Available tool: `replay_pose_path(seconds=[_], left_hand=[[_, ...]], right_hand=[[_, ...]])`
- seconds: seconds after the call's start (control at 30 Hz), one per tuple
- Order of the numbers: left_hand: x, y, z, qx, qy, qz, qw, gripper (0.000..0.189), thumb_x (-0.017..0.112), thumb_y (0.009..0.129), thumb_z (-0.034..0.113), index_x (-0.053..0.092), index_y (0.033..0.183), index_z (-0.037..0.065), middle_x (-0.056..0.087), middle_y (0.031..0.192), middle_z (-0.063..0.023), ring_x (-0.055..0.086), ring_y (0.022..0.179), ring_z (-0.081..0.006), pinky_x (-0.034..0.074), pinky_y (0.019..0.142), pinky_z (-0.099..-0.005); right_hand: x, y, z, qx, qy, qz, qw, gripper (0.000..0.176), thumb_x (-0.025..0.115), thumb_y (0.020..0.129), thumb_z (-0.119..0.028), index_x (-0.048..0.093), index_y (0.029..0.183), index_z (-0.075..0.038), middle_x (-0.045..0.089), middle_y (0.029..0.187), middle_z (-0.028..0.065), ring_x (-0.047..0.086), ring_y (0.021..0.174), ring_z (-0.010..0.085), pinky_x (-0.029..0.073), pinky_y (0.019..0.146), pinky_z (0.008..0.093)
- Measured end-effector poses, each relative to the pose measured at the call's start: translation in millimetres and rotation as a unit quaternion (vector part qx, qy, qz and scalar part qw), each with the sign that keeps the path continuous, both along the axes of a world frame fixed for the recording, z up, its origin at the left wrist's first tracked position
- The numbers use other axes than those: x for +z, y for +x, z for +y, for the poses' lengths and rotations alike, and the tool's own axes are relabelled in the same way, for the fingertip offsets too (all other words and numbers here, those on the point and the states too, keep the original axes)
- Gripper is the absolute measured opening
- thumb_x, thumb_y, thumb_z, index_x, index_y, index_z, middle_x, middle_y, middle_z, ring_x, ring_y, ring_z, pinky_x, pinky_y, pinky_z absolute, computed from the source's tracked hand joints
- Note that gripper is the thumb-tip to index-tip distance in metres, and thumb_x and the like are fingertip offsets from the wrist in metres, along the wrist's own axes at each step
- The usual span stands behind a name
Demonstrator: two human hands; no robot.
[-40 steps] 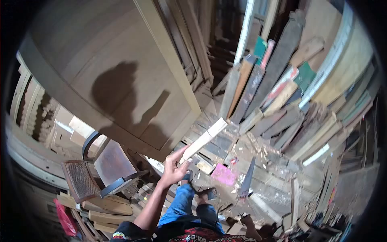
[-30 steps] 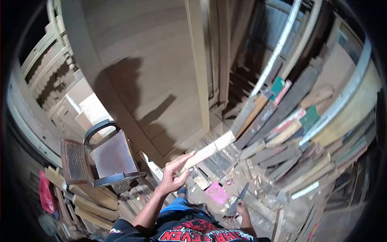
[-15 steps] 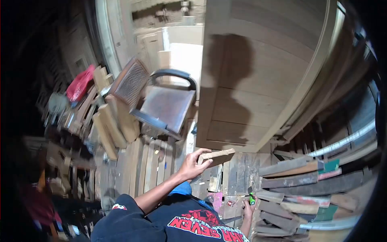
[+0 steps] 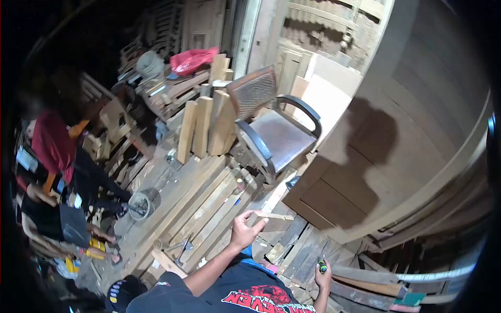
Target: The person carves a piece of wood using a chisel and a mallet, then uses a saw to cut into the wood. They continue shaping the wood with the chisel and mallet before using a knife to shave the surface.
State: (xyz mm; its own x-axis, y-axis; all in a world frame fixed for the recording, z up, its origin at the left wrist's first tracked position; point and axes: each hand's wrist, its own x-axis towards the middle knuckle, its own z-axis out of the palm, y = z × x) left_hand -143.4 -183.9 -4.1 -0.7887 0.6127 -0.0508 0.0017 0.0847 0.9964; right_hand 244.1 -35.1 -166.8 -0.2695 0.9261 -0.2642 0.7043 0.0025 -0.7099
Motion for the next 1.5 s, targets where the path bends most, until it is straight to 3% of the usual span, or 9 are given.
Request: replay_pose_path(seconds=[0.33,0.43,0.53,0.83,1.0,1.13,1.2,1.4,1.5], left_hand=[[18,-53,-40,0.106,0.091,-0.013,0.99,0.027,0.082,0.085,0.006,0.065,0.105,0.0,0.072,0.096,-0.0071,0.069,0.087,-0.0119,0.057,0.076,-0.0273],[7,-93,-49,0.159,0.118,-0.01,0.98,0.03,0.081,0.086,0.005,0.06,0.107,0.001,0.071,0.094,-0.008,0.07,0.086,-0.0127,0.057,0.075,-0.0281],[5,-139,-61,0.195,0.1,-0.001,0.976,0.037,0.079,0.086,0.001,0.054,0.112,0.004,0.07,0.099,-0.012,0.07,0.086,-0.0149,0.056,0.073,-0.0282],[2,-264,-100,0.279,0.078,0.048,0.956,0.036,0.075,0.085,-0.003,0.05,0.11,0.005,0.066,0.105,-0.0099,0.063,0.097,-0.0141,0.05,0.086,-0.0287],[-30,-293,-139,0.315,0.011,0.027,0.949,0.033,0.074,0.086,-0.001,0.049,0.107,0.006,0.061,0.101,-0.007,0.058,0.093,-0.014,0.047,0.084,-0.0287],[-118,-286,-171,0.377,-0.018,0.044,0.925,0.034,0.075,0.085,0.001,0.049,0.105,0.008,0.057,0.096,-0.0038,0.055,0.089,-0.0125,0.046,0.08,-0.0277],[-139,-270,-195,0.381,-0.035,0.027,0.924,0.032,0.074,0.085,0.002,0.049,0.103,0.008,0.057,0.092,-0.0019,0.056,0.085,-0.0113,0.046,0.078,-0.0275],[-114,-273,-175,0.296,-0.078,-0.02,0.952,0.036,0.073,0.081,-0.005,0.049,0.104,0.007,0.058,0.093,-0.0047,0.057,0.086,-0.0139,0.047,0.077,-0.0291],[-107,-281,-136,0.248,-0.051,0.002,0.967,0.034,0.072,0.082,-0.005,0.049,0.105,0.006,0.063,0.102,-0.01,0.061,0.095,-0.0167,0.05,0.084,-0.0311]], right_hand=[[-56,-52,48,0.052,-0.053,0.071,0.995,0.028,0.078,0.09,-0.018,0.069,0.114,-0.007,0.071,0.101,0.0075,0.066,0.091,0.0172,0.054,0.086,0.0326],[-143,-24,48,0.272,0.245,-0.066,0.928,0.026,0.08,0.087,-0.017,0.071,0.109,-0.007,0.07,0.096,0.0041,0.066,0.086,0.0174,0.055,0.082,0.0333],[-127,-40,18,0.106,-0.138,-0.107,0.979,0.025,0.082,0.083,-0.016,0.073,0.105,-0.008,0.072,0.093,0.0059,0.067,0.085,0.0195,0.056,0.081,0.0351],[-92,-71,45,0.156,-0.286,-0.234,0.916,0.025,0.081,0.08,-0.014,0.072,0.104,-0.009,0.072,0.095,0.0084,0.068,0.091,0.0222,0.056,0.083,0.0385],[-101,-117,144,0.228,-0.239,-0.232,0.915,0.026,0.08,0.079,-0.012,0.072,0.103,-0.01,0.072,0.095,0.0098,0.069,0.094,0.0238,0.056,0.084,0.0403],[-105,-202,229,0.258,-0.104,-0.116,0.954,0.026,0.08,0.077,-0.011,0.072,0.102,-0.011,0.072,0.096,0.0109,0.069,0.096,0.025,0.056,0.085,0.0418],[-14,-285,192,0.237,0.126,-0.107,0.957,0.026,0.077,0.082,-0.01,0.069,0.106,-0.009,0.068,0.112,0.0151,0.063,0.112,0.0335,0.051,0.095,0.0444],[53,-376,132,0.238,0.182,0.057,0.952,0.031,0.071,0.081,-0.002,0.064,0.111,-0.006,0.04,0.154,0.027,0.045,0.139,0.0486,0.038,0.116,0.0498],[64,-407,122,0.312,0.151,0.106,0.932,0.031,0.069,0.081,-0.002,0.063,0.112,-0.007,0.058,0.141,0.0198,0.046,0.14,0.046,0.034,0.117,0.0519]])
